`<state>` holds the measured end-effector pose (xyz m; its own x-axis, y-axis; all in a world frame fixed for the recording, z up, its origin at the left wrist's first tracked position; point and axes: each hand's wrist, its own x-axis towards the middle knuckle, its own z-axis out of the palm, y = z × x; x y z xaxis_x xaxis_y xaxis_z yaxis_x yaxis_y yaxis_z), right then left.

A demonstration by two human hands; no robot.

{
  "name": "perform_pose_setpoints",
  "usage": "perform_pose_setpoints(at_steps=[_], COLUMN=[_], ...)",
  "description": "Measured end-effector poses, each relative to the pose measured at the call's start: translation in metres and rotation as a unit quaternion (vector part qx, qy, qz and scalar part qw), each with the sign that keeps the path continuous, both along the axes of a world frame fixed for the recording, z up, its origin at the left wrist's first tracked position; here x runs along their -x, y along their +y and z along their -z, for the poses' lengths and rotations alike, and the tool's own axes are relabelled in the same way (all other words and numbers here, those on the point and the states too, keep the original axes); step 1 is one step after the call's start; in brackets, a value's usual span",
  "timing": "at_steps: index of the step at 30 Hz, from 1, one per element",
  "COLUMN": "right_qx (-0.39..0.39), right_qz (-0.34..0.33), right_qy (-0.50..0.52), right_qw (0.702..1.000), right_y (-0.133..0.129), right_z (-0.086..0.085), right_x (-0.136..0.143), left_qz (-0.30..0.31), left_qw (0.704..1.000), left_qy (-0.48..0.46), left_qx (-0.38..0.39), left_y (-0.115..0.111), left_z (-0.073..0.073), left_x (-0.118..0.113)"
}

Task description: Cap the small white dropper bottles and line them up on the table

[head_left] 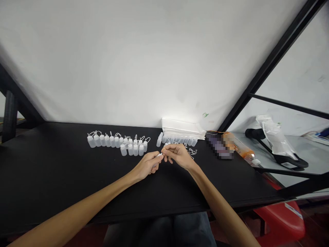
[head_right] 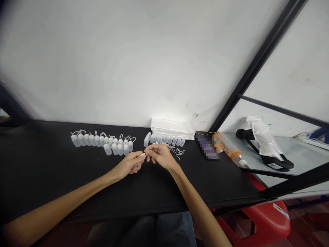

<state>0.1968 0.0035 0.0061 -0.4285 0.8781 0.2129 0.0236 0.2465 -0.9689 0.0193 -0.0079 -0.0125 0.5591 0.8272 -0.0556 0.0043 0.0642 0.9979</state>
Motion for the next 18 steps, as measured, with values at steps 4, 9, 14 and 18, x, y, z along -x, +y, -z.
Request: perform_pose_setpoints(at_steps=[4, 9, 14, 18], right_qx=[-0.028, -0.04, -0.038, -0.039], right_qz=[0.016, 0.031, 0.042, 0.054], right_qy=[-0.019, -0.015, 0.009, -0.012], right_qw=[0.999, 0.999, 0.998, 0.998], right_y=[0.001, 0.0, -0.002, -0.001], right_z=[0.003, 0.0, -0.009, -0.009], right_x=[0.002, 0.002, -0.003, -0.007], left_qz=[0.001, 0.024, 0.036, 0.018], left_qw=[1.0, 0.999, 0.998, 0.999], left_qy=[0.009, -0.017, -0.045, -0.041], left_qx=[0.013, 0.031, 0.018, 0.028], left_y=[-0.001, 0.001, 0.004, 0.005], left_z=[-0.003, -0.002, 0.0, 0.002], left_x=[-0.002, -0.006, -0.011, -0.011])
